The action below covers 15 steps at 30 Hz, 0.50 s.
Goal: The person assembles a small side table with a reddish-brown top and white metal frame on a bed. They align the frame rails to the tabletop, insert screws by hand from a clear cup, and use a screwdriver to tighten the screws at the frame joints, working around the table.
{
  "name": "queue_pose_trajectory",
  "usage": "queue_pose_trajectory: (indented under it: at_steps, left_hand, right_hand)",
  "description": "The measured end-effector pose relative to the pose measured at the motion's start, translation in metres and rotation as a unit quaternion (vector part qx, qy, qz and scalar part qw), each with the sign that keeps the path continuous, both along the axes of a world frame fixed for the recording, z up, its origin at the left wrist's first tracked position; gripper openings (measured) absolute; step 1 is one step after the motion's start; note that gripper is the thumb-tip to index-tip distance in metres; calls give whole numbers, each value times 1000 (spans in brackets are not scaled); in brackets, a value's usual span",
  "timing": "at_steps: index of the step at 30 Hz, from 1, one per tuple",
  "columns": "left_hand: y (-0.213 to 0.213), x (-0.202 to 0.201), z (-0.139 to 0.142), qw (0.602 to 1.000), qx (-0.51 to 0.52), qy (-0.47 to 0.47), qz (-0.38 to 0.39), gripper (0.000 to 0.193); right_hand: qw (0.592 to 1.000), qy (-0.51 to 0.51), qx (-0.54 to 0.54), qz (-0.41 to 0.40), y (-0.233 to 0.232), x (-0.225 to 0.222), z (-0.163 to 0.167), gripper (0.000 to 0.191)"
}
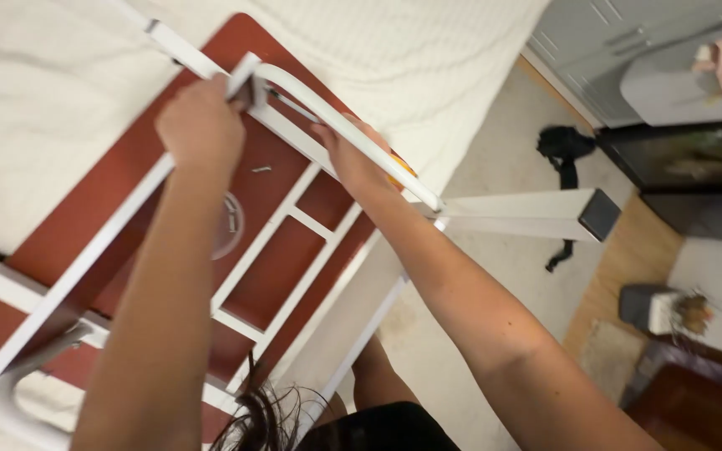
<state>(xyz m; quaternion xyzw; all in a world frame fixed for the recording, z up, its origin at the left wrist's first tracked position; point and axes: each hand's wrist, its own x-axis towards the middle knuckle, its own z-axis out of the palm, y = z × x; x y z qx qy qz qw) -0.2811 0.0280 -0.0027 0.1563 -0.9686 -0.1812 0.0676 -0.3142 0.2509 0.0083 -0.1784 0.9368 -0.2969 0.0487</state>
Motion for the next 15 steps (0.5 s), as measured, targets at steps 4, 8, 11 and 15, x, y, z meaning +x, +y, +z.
queue_pose_trajectory:
  at_steps: [4, 8, 11, 15]
  left_hand:
    - [9, 4, 10, 998, 68, -12, 12, 20]
    - [0, 4, 12, 996, 81, -32, 7, 23]
    - [-4, 5, 10, 994, 104, -18, 1, 24]
    - [-5, 6, 9, 991, 125, -40, 24, 26]
  right_hand:
    - [978, -206, 17, -25, -4, -6, 7, 28]
    - [793, -556, -241, -58, -1, -14, 2, 32]
    - [905, -399, -142, -29, 0, -5, -11, 27]
    - [996, 69, 5, 57, -1, 2, -19, 19]
